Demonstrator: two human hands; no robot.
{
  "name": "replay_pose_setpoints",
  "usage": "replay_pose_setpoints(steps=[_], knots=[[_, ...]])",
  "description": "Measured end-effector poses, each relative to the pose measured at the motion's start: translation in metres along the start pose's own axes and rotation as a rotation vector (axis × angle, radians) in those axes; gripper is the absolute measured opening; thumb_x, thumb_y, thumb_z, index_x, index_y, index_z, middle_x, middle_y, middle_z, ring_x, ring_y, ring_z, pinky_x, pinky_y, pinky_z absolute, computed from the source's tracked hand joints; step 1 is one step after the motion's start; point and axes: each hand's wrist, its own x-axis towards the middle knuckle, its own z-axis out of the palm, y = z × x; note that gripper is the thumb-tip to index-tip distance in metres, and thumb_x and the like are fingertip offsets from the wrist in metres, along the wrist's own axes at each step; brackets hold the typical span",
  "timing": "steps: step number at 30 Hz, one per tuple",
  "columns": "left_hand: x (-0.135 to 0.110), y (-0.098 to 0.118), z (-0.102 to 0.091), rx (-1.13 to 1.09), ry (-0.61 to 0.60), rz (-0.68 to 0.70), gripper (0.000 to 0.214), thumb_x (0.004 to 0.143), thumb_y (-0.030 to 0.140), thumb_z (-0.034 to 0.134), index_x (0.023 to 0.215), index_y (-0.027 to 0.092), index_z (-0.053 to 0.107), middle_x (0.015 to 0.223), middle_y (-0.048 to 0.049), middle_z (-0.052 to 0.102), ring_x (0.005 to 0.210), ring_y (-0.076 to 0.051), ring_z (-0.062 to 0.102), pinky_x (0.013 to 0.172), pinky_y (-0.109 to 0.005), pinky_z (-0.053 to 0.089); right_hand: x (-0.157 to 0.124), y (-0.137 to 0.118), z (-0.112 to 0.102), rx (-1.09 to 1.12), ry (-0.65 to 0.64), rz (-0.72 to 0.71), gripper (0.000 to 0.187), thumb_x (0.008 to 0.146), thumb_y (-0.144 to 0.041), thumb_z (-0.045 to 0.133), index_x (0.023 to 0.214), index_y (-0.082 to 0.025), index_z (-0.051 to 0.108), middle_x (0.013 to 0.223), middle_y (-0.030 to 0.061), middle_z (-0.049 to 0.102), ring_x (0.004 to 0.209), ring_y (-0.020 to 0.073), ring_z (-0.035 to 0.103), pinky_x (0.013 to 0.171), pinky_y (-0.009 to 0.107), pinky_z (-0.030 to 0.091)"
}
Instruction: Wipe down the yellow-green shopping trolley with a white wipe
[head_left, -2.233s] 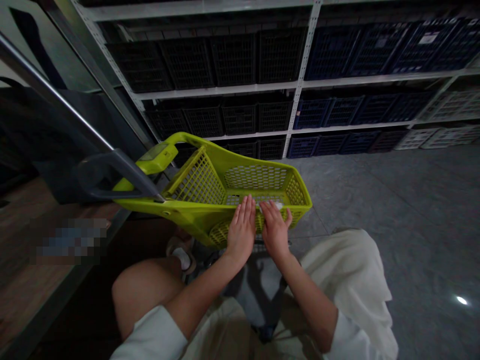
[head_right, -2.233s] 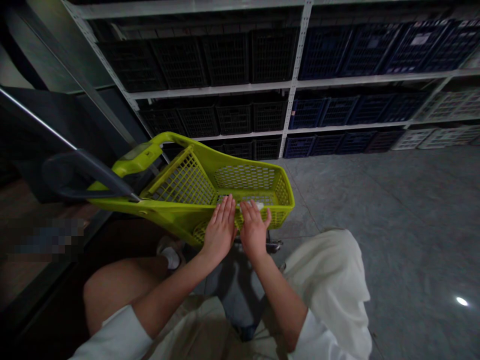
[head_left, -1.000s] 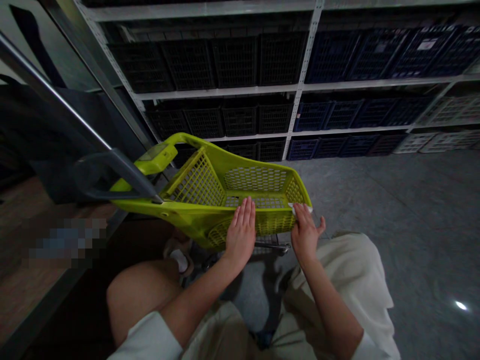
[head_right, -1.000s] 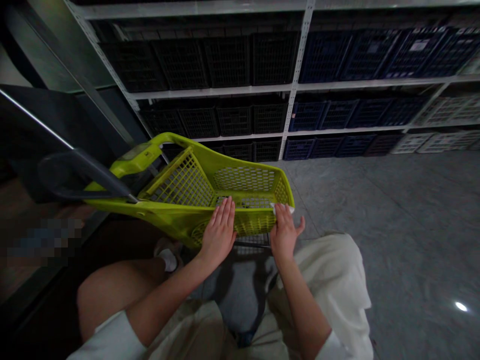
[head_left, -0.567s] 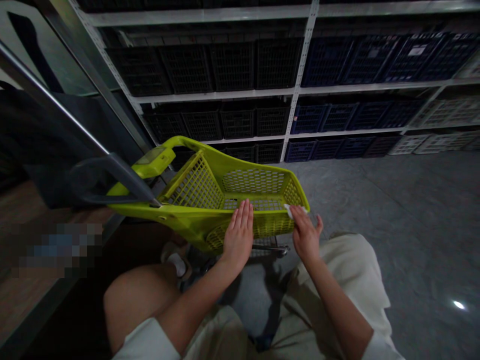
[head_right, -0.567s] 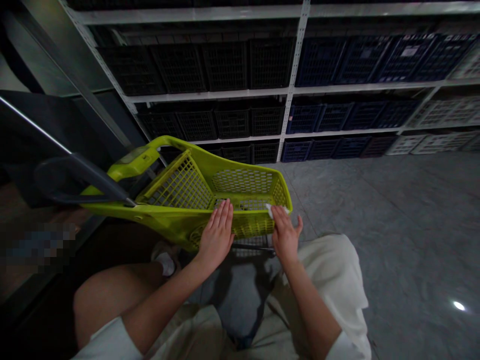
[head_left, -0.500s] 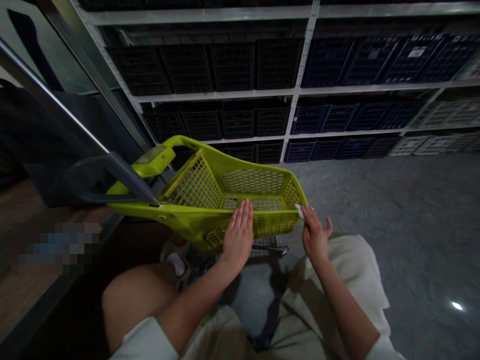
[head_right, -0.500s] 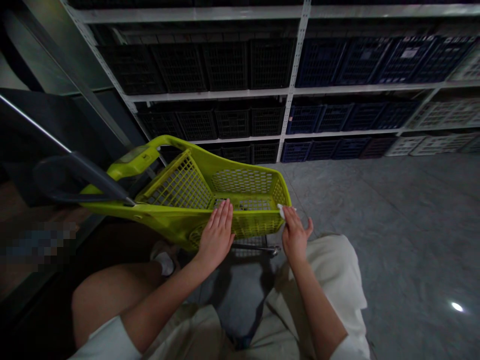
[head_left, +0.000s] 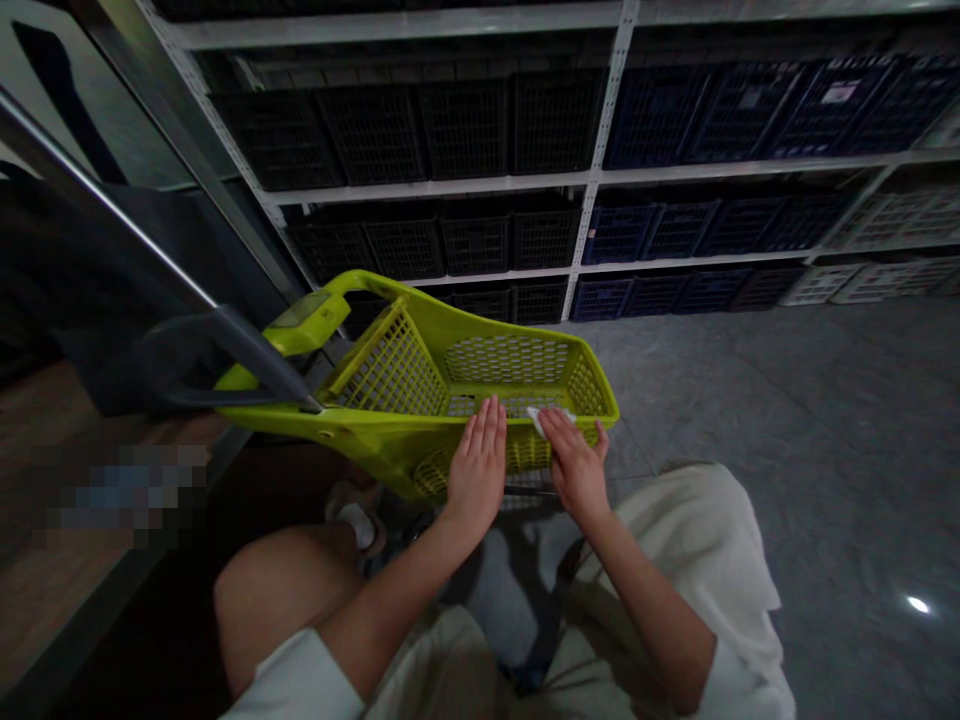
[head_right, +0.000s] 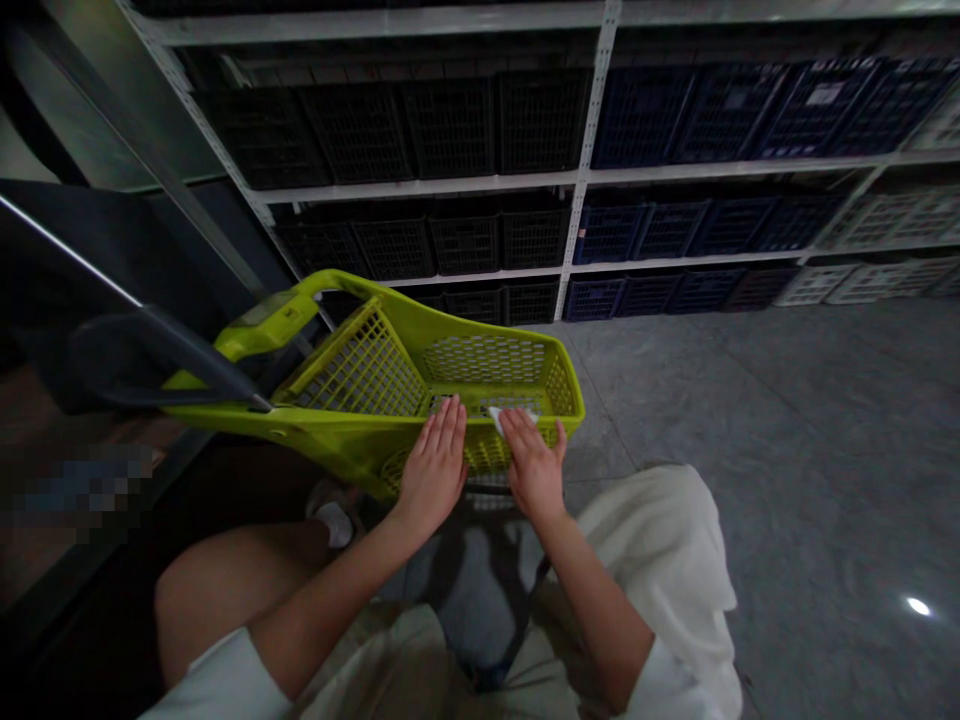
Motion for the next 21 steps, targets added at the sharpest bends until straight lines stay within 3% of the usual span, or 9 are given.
replay_pose_setpoints(steps=[3,6,9,13,15,18,21], knots=[[0.0,0.0,-0.004,-0.043,-0.01,0.002,0.074,0.089,0.014,0.045,0.154,-0.004,0.013,0.163,-0.0223,0.013,0.153,-0.028,0.004,0.125,-0.044,0.019,-0.016,0.056,-0.011,-0.066,0.104,0.124,0.058,0.088,-0.007,0.037,0.141,-0.028,0.049,0.141,0.0054,0.059,0.135,0.0181,0.05,0.118,0.05,0.008],[0.0,0.0,-0.004,-0.07,-0.002,0.006,0.076,0.089,0.015,0.046,0.154,-0.003,0.012,0.163,-0.022,0.012,0.153,-0.027,0.001,0.125,-0.046,0.018,-0.02,0.078,-0.013,-0.089,0.166,0.251,0.053,0.089,-0.009,0.035,0.136,-0.026,0.054,0.138,0.0068,0.062,0.133,0.0203,0.053,0.116,0.053,0.014],[0.0,0.001,-0.002,-0.068,0.009,-0.001,0.075,0.089,0.014,0.045,0.154,-0.003,0.013,0.163,-0.0224,0.012,0.153,-0.028,0.001,0.125,-0.046,0.02,-0.01,0.045,-0.004,-0.101,0.165,0.272,0.055,0.086,-0.006,0.037,0.134,-0.025,0.056,0.137,0.0074,0.063,0.133,0.0218,0.052,0.116,0.055,0.012],[0.0,0.001,0.003,-0.032,0.037,-0.013,0.069,0.09,0.011,0.04,0.153,-0.003,0.018,0.163,-0.0206,0.017,0.153,-0.027,0.006,0.125,-0.043,0.02,0.012,-0.035,0.013,-0.001,0.021,0.095,0.063,0.081,-0.003,0.039,0.14,-0.024,0.051,0.141,0.0068,0.059,0.138,0.0197,0.046,0.119,0.049,0.007],[0.0,0.001,0.004,-0.01,0.043,-0.009,0.067,0.09,0.01,0.039,0.153,-0.003,0.021,0.163,-0.0204,0.019,0.153,-0.026,0.008,0.125,-0.042,0.019,0.017,-0.056,0.016,0.041,-0.028,0.03,0.066,0.082,-0.003,0.04,0.144,-0.024,0.047,0.144,0.007,0.057,0.139,0.0192,0.045,0.12,0.047,0.006],[-0.001,0.0,0.003,-0.01,0.041,-0.001,0.07,0.089,0.01,0.04,0.153,-0.003,0.016,0.163,-0.0216,0.016,0.153,-0.026,0.006,0.125,-0.044,0.02,0.011,-0.038,0.009,0.04,-0.039,-0.014,0.066,0.083,-0.004,0.04,0.145,-0.028,0.045,0.144,0.0052,0.057,0.137,0.0185,0.047,0.12,0.048,0.0],[-0.001,-0.001,0.0,-0.037,0.026,0.001,0.074,0.089,0.011,0.042,0.154,-0.002,0.01,0.163,-0.0215,0.013,0.153,-0.026,0.004,0.125,-0.045,0.02,-0.005,0.02,-0.004,-0.015,0.035,0.049,0.061,0.086,-0.006,0.038,0.142,-0.028,0.048,0.143,0.0055,0.058,0.136,0.0182,0.049,0.12,0.049,0.003]])
